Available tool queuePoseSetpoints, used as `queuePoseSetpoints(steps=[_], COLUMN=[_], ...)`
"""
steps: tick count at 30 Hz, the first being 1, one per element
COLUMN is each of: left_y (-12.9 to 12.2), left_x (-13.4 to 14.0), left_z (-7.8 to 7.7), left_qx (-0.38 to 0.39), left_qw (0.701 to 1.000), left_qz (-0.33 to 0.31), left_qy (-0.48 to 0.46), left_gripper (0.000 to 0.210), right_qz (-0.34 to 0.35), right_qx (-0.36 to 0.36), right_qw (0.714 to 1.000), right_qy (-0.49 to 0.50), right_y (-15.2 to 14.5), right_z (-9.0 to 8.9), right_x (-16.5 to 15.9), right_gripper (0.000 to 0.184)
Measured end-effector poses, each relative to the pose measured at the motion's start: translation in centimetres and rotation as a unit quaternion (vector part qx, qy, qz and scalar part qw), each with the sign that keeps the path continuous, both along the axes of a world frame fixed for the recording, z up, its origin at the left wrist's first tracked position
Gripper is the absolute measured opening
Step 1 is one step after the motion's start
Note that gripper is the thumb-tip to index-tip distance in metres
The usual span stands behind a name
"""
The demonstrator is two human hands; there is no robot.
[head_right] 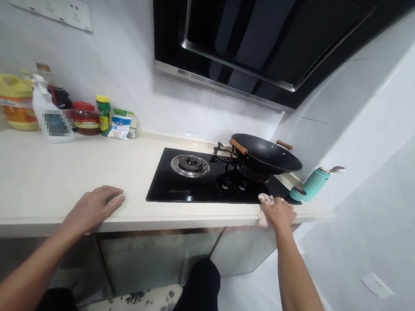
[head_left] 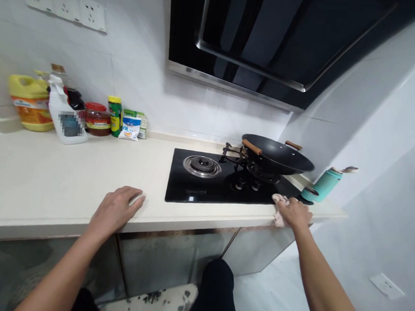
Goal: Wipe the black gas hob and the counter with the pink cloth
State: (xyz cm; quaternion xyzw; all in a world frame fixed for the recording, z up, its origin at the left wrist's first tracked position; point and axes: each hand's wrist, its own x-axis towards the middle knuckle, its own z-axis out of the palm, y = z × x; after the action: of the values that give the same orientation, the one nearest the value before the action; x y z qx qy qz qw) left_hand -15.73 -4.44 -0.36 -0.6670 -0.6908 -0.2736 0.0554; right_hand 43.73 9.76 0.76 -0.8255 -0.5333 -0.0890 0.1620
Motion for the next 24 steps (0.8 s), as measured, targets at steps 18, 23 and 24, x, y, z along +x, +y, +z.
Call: queuePoseSetpoints(steps=[18,23,24], left_y=[-0.3,-0.4,-0.4], left_x=[0.1,-0.2,-0.3], left_z=[-0.1,-0.1,-0.1], left_qx=[0.023,0.042,0.047], left_qw=[0.995,0.981,0.976], left_qz=[-0.024,0.001,0.010], left_qy=[-0.090,-0.189,-0.211], left_gripper=[0.052,0.057,0.058], right_qz=[0.442,0.515,0.529], right_qx=[0.075,0.082,0.085], right_qw=[0.893,0.853,0.844], right_qy=[-0.028,0.000,0.006], right_y=[-10.6,-12.4,-12.6], right_z=[0.9,0.8,0.7], right_x=[-33.9,-39.8,-40.6], right_gripper=[0.036,0.036,0.035])
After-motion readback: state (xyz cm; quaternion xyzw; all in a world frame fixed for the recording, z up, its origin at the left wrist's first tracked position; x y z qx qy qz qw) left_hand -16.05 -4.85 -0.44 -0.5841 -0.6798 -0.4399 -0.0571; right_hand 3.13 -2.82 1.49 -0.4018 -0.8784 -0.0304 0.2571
